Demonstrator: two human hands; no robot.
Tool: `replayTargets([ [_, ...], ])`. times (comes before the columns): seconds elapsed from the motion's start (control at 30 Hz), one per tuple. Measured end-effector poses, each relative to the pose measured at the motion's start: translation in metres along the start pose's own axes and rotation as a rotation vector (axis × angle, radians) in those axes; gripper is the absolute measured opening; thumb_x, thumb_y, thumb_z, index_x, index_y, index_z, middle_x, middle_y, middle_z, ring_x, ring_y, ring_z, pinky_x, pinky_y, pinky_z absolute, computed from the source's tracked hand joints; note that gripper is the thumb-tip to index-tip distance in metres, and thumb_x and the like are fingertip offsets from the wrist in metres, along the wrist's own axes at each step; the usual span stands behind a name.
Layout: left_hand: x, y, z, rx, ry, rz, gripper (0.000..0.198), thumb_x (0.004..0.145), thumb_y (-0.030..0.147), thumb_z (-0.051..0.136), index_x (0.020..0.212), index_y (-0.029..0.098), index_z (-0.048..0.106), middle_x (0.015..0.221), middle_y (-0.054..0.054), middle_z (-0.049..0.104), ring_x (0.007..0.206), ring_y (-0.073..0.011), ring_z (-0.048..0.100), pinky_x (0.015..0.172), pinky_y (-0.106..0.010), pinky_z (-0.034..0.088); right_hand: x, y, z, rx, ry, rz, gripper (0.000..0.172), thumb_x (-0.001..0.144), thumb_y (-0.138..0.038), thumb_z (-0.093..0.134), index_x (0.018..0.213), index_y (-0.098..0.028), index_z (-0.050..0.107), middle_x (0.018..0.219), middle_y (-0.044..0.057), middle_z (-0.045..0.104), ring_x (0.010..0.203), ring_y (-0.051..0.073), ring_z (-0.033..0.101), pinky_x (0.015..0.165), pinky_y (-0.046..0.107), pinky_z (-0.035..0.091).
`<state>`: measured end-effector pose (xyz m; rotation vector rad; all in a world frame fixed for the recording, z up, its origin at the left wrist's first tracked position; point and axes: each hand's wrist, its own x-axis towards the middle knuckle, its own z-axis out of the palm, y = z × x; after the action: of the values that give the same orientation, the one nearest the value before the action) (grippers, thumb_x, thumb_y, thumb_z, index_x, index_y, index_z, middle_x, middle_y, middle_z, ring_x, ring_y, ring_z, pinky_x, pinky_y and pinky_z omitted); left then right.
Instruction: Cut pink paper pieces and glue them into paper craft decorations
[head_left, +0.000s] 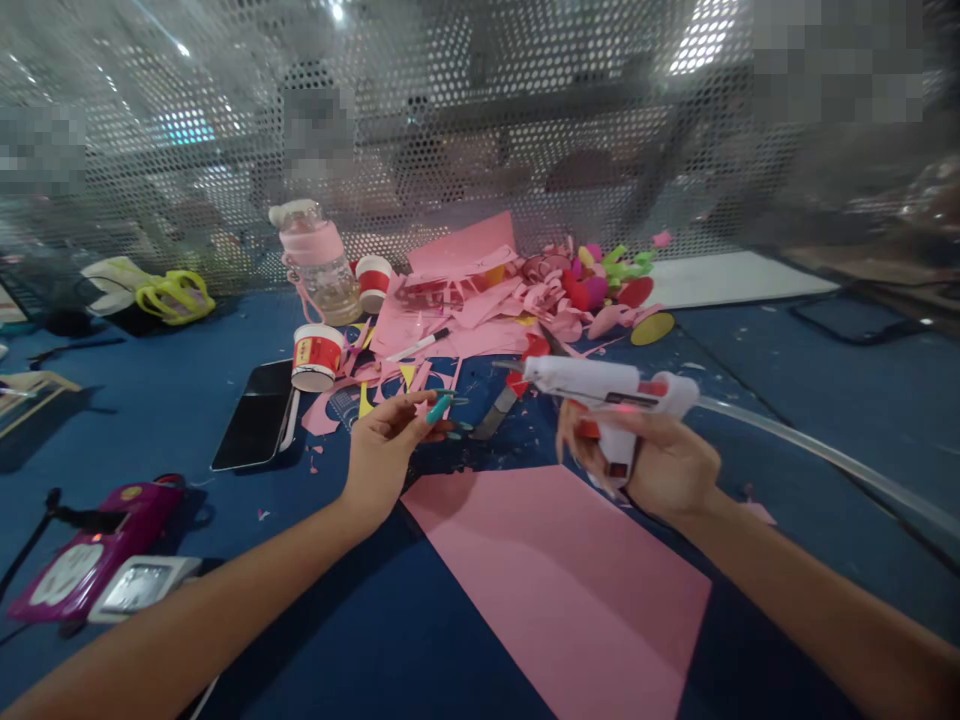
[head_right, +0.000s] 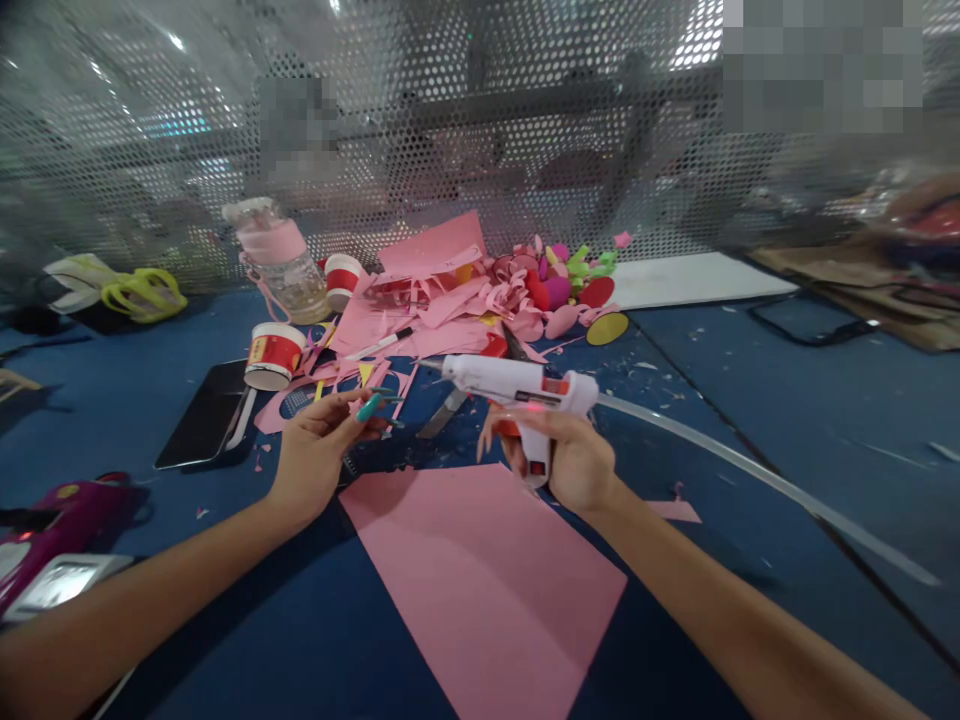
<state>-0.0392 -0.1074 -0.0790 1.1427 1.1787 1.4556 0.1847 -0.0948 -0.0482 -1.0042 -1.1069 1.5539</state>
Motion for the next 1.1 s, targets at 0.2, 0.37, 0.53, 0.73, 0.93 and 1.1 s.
replayTargets([
  [0.2,0.0,-0.001,-0.004,0.241,0.087,0.227,0.019,0.063,0.023,0.072,0.081,0.018,0.07,0.073,0.0,0.059,0.065,-0.0095,0.056,0.055,-0.019,0.051,0.003,-0.011,0.007,0.045,0.04,-0.008,0.017,0.055,-0.031,0.05,0.054,-0.016,0.058,0.039,0.002,0.048,0.028,0.01,0.038,0.025,0.021,0.026],
  [0.37,-0.002,-0.002,-0.005,0.275,0.022,0.245,0.016,0.067,0.019,0.068,0.083,0.019,0.07,0.086,-0.004,0.066,0.079,-0.0146,0.062,0.068,-0.026,0.054,0.003,-0.01,0.01,0.038,-0.021,0.04,0.019,0.053,-0.032,0.049,0.056,-0.015,0.057,0.041,0.003,0.049,0.029,0.009,0.039,0.026,0.02,0.024],
  [0.53,-0.002,-0.002,-0.005,0.317,-0.018,0.272,0.017,0.067,0.02,0.069,0.084,0.019,0.07,0.075,-0.001,0.065,0.069,-0.0114,0.06,0.066,-0.023,0.053,0.004,-0.008,0.009,0.075,-0.012,0.06,0.017,0.055,-0.03,0.049,0.056,-0.015,0.057,0.042,0.003,0.05,0.029,0.009,0.039,0.027,0.019,0.026],
  [0.73,-0.003,-0.001,-0.007,0.435,-0.023,0.386,0.019,0.067,0.016,0.069,0.085,0.02,0.07,0.071,0.0,0.058,0.065,-0.0102,0.055,0.061,-0.022,0.05,0.004,-0.006,0.008,0.104,-0.018,0.099,0.018,0.055,-0.031,0.05,0.056,-0.015,0.059,0.039,0.004,0.048,0.031,0.01,0.04,0.027,0.019,0.026],
  [0.93,-0.001,-0.002,-0.009,0.549,0.0,0.388,0.019,0.067,0.015,0.069,0.086,0.02,0.07,0.071,0.001,0.056,0.062,-0.0094,0.055,0.059,-0.023,0.049,0.004,-0.004,0.007,0.097,-0.042,0.137,0.016,0.056,-0.029,0.052,0.057,-0.015,0.059,0.039,0.002,0.049,0.03,0.009,0.039,0.027,0.018,0.026],
  [1.1,-0.001,-0.002,-0.008,0.594,0.035,0.397,0.018,0.062,0.021,0.074,0.079,0.019,0.069,0.068,0.002,0.057,0.054,-0.0072,0.052,0.052,-0.02,0.047,0.006,-0.001,0.005,0.05,-0.038,0.131,0.019,0.055,-0.032,0.052,0.055,-0.013,0.058,0.04,0.003,0.05,0.029,0.01,0.041,0.025,0.018,0.025],
])
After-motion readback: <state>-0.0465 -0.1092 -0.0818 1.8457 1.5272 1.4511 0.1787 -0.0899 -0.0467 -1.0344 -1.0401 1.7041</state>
